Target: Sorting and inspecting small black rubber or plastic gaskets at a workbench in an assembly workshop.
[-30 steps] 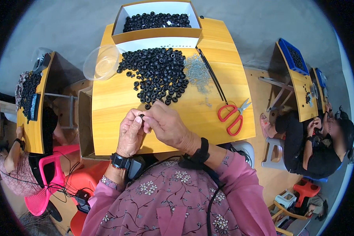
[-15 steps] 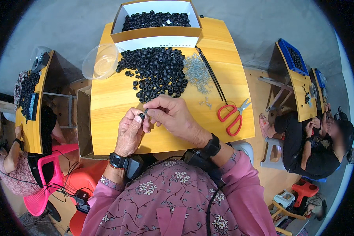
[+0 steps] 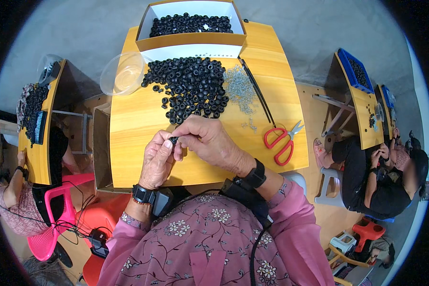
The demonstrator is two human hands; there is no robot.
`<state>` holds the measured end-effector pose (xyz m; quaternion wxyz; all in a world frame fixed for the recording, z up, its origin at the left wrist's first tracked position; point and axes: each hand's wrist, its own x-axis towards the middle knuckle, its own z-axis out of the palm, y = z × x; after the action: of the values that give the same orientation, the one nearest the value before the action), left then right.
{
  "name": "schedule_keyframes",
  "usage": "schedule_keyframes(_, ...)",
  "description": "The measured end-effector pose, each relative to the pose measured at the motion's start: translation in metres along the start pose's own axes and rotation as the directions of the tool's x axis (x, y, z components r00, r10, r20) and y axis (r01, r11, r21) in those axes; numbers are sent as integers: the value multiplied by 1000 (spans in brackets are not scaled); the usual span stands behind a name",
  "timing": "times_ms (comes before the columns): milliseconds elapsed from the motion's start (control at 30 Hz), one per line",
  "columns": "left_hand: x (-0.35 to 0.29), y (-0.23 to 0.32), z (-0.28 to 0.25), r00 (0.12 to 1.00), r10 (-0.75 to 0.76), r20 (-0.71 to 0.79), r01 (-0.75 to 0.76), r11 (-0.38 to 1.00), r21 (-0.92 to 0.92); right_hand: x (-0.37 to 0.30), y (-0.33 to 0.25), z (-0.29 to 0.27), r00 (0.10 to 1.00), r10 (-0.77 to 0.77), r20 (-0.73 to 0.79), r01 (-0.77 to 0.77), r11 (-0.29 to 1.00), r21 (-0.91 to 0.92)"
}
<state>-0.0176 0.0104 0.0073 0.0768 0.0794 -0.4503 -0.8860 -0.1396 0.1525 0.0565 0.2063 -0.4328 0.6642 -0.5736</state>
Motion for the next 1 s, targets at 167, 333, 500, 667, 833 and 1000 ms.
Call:
schedule_keyframes(167, 0, 1, 0, 1000, -2, 0, 2, 1000, 5, 1, 1, 1, 999, -40, -1, 40, 999, -12)
schedule_keyframes(333, 1, -1, -1, 1000, 2, 5, -2, 1000, 1, 3, 1, 0, 996, -90, -2, 89, 994, -68)
schedule_keyframes(500, 1, 2, 0, 1000, -2, 4, 2, 1000, -14, 4, -1, -1, 995, -95, 0, 94, 989, -110)
schedule_keyframes(667, 2, 0, -4, 1000, -6, 29, 7, 999, -53, 7, 0, 0, 989, -146, -11, 142, 973, -179)
schedule_keyframes(833, 1, 0, -5, 999, -6, 34, 8, 999, -43, 9, -6, -1, 992, -122, 15, 122, 977, -176)
schedule_keyframes(1000, 1, 1, -4, 1000, -16, 21, 17, 999, -50, 10, -2, 0, 990, -139, 20, 140, 974, -176)
